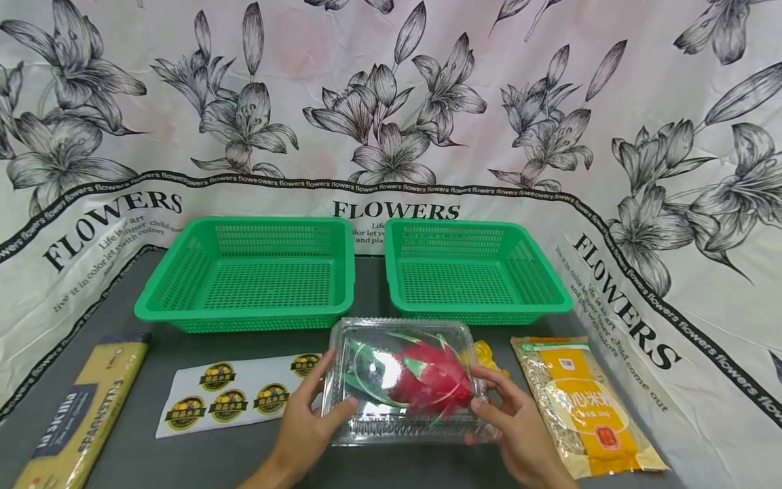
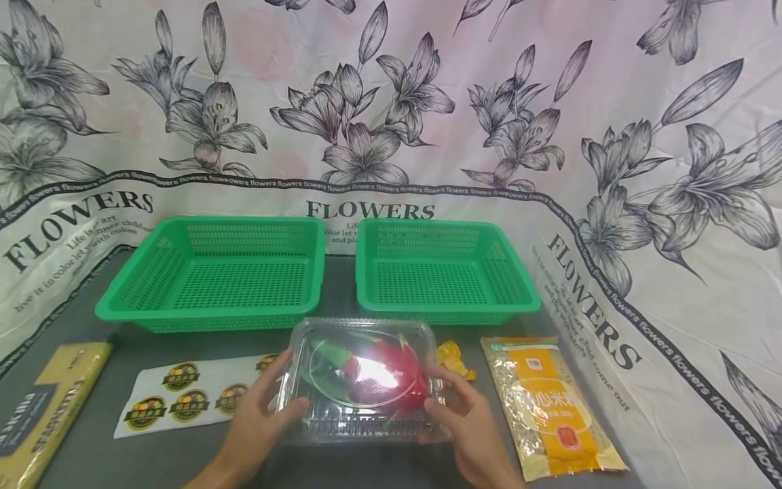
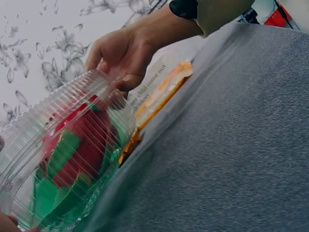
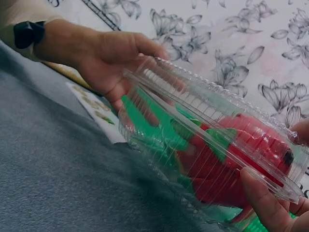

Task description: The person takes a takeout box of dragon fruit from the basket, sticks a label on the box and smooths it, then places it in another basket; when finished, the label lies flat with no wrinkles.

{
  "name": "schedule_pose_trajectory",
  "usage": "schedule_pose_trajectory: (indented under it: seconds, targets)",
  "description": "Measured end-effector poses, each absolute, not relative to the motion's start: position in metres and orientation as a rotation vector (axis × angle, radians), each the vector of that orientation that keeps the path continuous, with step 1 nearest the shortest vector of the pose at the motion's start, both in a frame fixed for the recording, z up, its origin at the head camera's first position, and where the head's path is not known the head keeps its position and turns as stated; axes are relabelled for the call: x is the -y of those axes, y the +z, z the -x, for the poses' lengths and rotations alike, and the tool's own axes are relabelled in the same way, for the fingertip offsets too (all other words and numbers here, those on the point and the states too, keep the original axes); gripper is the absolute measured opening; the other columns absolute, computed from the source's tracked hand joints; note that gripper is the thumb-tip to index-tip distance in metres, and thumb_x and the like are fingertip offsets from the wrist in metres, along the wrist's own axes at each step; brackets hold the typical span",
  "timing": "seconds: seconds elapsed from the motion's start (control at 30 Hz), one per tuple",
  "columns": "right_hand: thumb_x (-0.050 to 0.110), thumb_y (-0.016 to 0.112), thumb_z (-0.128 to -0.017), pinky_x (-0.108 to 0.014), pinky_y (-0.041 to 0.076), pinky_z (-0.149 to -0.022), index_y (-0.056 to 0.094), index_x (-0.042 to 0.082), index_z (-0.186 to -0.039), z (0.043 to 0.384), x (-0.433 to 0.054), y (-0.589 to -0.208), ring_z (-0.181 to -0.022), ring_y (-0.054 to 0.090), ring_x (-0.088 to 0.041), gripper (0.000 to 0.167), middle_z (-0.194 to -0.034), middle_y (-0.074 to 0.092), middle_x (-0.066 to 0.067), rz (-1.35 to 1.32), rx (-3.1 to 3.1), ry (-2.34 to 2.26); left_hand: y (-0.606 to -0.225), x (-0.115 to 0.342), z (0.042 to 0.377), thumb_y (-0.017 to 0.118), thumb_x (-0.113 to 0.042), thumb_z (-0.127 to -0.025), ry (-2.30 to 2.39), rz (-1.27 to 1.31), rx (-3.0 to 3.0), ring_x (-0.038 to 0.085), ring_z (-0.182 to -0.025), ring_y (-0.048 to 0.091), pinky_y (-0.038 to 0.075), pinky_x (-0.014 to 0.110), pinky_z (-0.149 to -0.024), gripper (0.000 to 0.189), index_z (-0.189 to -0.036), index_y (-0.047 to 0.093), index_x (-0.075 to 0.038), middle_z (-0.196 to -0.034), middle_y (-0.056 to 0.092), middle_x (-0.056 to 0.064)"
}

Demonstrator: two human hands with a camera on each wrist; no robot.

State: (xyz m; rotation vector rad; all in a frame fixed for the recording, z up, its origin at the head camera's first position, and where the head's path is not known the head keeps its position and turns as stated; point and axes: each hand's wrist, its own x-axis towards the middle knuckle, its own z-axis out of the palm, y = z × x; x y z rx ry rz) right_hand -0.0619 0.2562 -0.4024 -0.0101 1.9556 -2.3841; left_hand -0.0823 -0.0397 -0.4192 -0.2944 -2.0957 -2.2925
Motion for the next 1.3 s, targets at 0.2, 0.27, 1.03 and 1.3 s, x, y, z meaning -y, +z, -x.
schedule_pose_trajectory:
  seconds: [0.2,0.27,1.03,1.3]
  targets:
    - [-0.002,0.060,-0.091,-0.052,0.055,-0.058,0.048,-0.003,-0.135,0.059,-0.254,-0.408,-0.091,0.056,-0.024,0.046,-0.118,0.040,-0.020,-0.110,-1.943,-2.375,-0.425,0.039,0.080,0.070,-0.001,-0.085,-2.317,0.262,2.105,0.038,-0.117,0.046,0.054,0.035,-0.075,0.073,-0.150,0.035,-0.009,-0.150,0.030,0.017]
    - [-0.002,0.060,-0.091,-0.052,0.055,-0.058,0.049,-0.002,-0.135,0.058,-0.253,-0.409,-0.090,0.057,-0.026,0.045,-0.116,0.041,-0.020,-0.121,-1.940,-2.374,-0.427,0.039,0.079,0.069,-0.001,-0.085,-2.341,0.253,2.100,0.038,-0.115,0.048,0.055,0.036,-0.074,0.073,-0.150,0.035,-0.009,-0.149,0.031,0.018]
    - [-0.003,0.064,-0.087,-0.053,0.054,-0.054,0.052,-0.003,-0.132,0.051,-0.245,-0.422,-0.092,0.055,-0.032,0.047,-0.117,0.042,-0.021,-0.238,-1.967,-2.384,-0.453,0.042,0.074,0.070,0.000,-0.086,-2.392,0.189,2.089,0.035,-0.118,0.048,0.054,0.036,-0.079,0.074,-0.150,0.034,-0.004,-0.147,0.034,0.021]
    - [0.002,0.065,-0.089,-0.035,0.049,-0.079,0.055,0.003,-0.132,0.055,-0.248,-0.421,-0.099,0.051,-0.033,0.044,-0.127,0.049,-0.016,-0.147,-2.208,-2.198,-0.454,0.042,0.076,0.069,0.001,-0.086,-2.436,0.180,2.051,0.024,-0.113,0.053,0.054,0.037,-0.078,0.074,-0.150,0.032,-0.006,-0.145,0.037,0.018]
